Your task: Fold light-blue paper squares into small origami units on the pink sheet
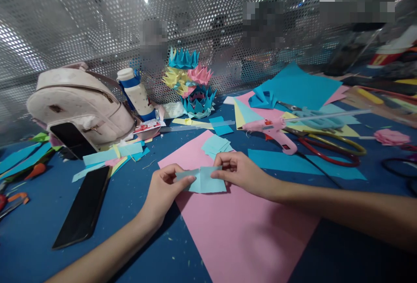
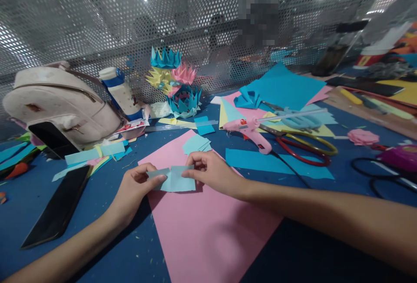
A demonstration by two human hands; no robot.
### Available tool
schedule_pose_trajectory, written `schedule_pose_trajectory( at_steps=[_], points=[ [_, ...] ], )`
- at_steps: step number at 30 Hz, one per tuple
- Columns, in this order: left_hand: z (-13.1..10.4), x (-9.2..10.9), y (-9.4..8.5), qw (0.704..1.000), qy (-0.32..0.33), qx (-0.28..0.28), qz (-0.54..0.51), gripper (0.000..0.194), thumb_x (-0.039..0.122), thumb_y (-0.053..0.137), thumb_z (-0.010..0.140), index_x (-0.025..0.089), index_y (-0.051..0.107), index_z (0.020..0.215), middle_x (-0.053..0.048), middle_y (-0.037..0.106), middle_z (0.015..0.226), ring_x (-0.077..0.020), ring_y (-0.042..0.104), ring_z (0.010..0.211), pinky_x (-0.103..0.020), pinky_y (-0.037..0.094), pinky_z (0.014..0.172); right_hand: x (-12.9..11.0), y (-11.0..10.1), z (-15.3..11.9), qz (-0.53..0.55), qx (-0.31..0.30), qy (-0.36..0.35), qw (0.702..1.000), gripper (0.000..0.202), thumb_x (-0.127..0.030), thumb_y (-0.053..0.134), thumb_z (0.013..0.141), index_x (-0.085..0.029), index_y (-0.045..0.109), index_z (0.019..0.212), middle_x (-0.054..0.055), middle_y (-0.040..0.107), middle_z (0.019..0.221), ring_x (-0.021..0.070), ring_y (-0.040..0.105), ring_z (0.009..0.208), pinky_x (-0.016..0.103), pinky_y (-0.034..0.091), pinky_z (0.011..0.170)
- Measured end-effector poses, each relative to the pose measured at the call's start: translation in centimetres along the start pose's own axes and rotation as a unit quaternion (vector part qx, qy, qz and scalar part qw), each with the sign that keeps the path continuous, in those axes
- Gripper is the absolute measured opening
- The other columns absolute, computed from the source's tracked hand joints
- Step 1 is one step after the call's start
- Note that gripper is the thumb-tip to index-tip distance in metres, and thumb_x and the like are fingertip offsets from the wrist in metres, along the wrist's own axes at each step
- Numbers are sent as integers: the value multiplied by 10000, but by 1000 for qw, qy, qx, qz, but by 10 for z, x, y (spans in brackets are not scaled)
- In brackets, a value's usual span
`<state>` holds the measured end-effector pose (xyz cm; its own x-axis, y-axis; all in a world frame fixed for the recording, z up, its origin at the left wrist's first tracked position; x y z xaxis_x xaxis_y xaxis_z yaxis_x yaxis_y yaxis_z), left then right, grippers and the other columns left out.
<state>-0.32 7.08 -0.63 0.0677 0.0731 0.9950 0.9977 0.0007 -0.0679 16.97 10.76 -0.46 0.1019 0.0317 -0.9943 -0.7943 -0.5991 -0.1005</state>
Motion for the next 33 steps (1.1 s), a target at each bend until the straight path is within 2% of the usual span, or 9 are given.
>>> schedule_pose_trajectory(
  at_steps=[4,7,10,13,19,25,33],
  points=[
    [-1,0,-1,1000,-1,8,-6,304,314,784,688,145,554,582,47,509,534,-70,430,519,-173,327,495,-2,-4,0,-22,31,-8,999,233,-300,712,788,-165,551,686,-37,544,570,102,562,527,210,429,512],
    [-1,0,2,1000,-12,-11,-11,275,318,765,716,147,572,621,25,587,559,-92,529,527,-188,402,522,-6,-5,0,-30,41,-20,998,212,-291,703,799,-163,562,705,-35,539,620,90,536,575,201,407,537],
    [-1,-1,4,999,-25,-21,-31,228,329,735,753,152,598,710,-3,666,612,-143,631,554,-251,503,592,-6,-1,0,-2,12,-15,1000,189,-303,702,800,-167,571,790,-24,565,696,95,537,625,204,412,558],
    [-2,0,2,999,-16,-8,-46,206,325,714,778,154,603,749,6,668,610,-156,660,557,-271,540,608,-2,4,0,2,-23,2,1000,211,-329,696,805,-162,573,841,-1,612,709,110,560,623,232,446,579],
    [-5,3,7,999,-10,-46,-27,213,314,696,801,143,597,723,-18,679,557,-164,668,504,-255,538,549,1,-1,0,-22,-4,9,1000,251,-349,655,839,-184,486,752,-2,637,607,118,575,540,247,459,545],
    [-6,5,5,1000,-3,-8,-22,248,320,723,778,152,573,675,11,630,465,-116,600,406,-204,480,462,-5,-1,-1,-44,15,8,999,315,-337,630,861,-202,402,690,-30,606,534,107,562,501,241,429,540],
    [-4,6,-6,999,20,35,5,250,333,693,810,159,576,674,11,628,477,-121,591,437,-219,482,496,-6,-13,-1,-33,78,-10,996,294,-390,625,853,-195,470,698,-17,598,557,110,540,499,244,450,515]
  ],
)
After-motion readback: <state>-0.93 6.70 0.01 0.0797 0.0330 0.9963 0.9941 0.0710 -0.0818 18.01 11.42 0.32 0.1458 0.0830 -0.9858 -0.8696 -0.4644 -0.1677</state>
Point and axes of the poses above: each hand's wrist, its own z-axis towards the middle knuckle, its own y-axis out of the palm, x = y × z, the point moved 7 cm from there along z, towards the middle knuckle
